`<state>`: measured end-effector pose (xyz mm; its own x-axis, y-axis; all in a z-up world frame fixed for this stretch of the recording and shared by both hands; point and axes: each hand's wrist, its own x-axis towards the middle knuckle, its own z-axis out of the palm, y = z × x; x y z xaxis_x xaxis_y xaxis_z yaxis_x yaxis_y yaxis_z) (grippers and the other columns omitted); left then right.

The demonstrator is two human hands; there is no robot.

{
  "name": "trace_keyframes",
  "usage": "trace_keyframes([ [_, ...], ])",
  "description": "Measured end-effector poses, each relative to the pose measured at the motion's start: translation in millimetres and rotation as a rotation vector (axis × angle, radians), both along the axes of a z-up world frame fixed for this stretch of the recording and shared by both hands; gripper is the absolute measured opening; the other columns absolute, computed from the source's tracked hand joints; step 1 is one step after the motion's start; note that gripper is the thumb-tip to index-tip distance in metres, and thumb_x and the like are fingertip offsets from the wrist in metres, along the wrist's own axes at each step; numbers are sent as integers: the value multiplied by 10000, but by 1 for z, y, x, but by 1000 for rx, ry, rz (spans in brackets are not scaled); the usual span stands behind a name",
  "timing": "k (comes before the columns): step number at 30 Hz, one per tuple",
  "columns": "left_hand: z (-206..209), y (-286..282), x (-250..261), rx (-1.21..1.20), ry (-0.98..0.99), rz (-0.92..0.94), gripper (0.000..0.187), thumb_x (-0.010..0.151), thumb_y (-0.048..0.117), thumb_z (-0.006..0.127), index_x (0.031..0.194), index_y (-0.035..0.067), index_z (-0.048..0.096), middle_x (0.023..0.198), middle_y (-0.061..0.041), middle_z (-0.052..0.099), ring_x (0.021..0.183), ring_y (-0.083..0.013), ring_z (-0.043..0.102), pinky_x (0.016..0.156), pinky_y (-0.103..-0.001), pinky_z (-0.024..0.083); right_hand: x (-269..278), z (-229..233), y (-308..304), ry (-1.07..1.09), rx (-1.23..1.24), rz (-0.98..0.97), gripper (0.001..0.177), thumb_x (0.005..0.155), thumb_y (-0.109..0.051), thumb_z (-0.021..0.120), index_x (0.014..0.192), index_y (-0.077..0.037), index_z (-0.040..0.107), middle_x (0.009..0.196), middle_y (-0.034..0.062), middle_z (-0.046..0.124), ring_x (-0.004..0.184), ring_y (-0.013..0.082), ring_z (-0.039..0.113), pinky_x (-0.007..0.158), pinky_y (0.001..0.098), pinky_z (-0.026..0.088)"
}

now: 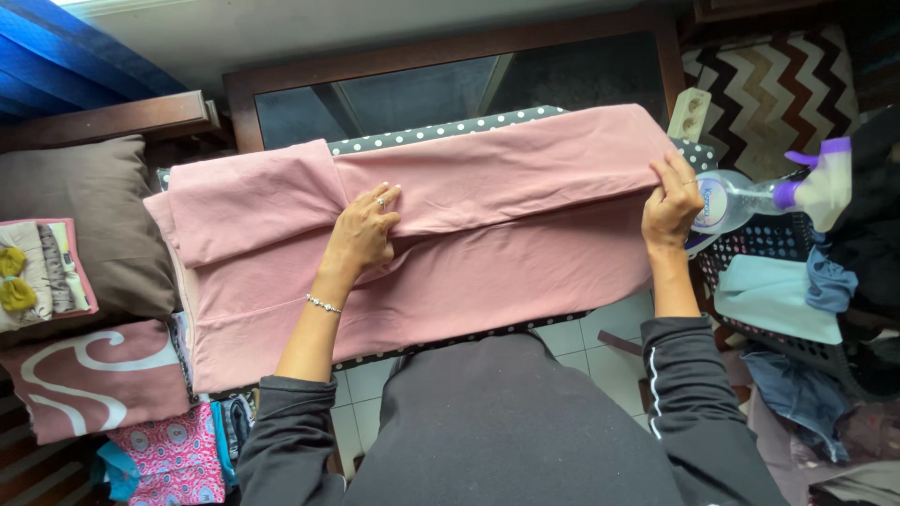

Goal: The person irons a pink shirt on an ironing board, using a purple and white iron and a spray bottle to moisten the fabric. After ironing, the person folds the shirt neatly and places it on a stack of folded clothes.

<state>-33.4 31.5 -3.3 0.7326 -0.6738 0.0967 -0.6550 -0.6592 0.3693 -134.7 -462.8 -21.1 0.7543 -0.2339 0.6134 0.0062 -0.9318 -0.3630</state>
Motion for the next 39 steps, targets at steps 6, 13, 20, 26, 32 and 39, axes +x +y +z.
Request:
trace_keyframes([
  [6, 7, 1, 10, -11, 177, 4, 144, 629, 35, 633, 670, 65, 768, 1435, -61, 618, 1398, -278, 478, 1169, -448, 350, -2, -5, -10, 177, 3, 13, 305, 889, 140, 559, 1060, 11, 777, 1183, 214, 736, 1114, 374, 707, 999, 406, 568],
  [13, 17, 1, 15, 73, 174, -72, 135, 638, 73, 644, 650, 86, 778, 1460, -80, 594, 1416, -276, 461, 1204, -418, 305, -15, -14, -10, 171, -111, 2, 275, 948, 106, 552, 1094, 32, 773, 1213, 232, 727, 1130, 379, 707, 1008, 397, 573],
  [20, 28, -5, 13, 201, 193, -68, 286, 721, 324, 673, 680, 62, 780, 1510, -135, 525, 1398, -306, 414, 1178, -466, 246, -30, 3, 17, 290, -245, -127, 220, 993, -1, 598, 1043, -12, 812, 1226, 203, 735, 1251, 401, 618, 1090, 453, 492],
  [26, -17, -75, 26, -134, 103, -15, 348, 1014, 284, 519, 1127, 23, 721, 1540, -195, 517, 1467, -338, 427, 1259, -460, 276, 17, 0, 73, 297, -133, 64, 251, 1063, -46, 511, 1203, -29, 717, 1418, 224, 629, 1419, 410, 486, 1227, 507, 367],
  [32, -46, -159, -2, -11, 7, 209, 641, 986, 309, 538, 1555, 41, 414, 1677, -182, 260, 1571, -318, 219, 1280, -502, 134, 75, -31, 168, 405, 14, 563, 530, 1044, -293, 489, 1534, -91, 520, 1606, 151, 456, 1515, 372, 378, 1262, 568, 223],
  [39, -39, -159, -2, 18, 16, 326, 680, 984, 369, 556, 1576, 76, 392, 1685, -196, 242, 1577, -333, 205, 1284, -510, 116, 91, -28, 66, 566, -152, 190, 654, 1040, -568, 440, 1588, -212, 428, 1665, 153, 330, 1537, 359, 227, 1240, 576, 126],
])
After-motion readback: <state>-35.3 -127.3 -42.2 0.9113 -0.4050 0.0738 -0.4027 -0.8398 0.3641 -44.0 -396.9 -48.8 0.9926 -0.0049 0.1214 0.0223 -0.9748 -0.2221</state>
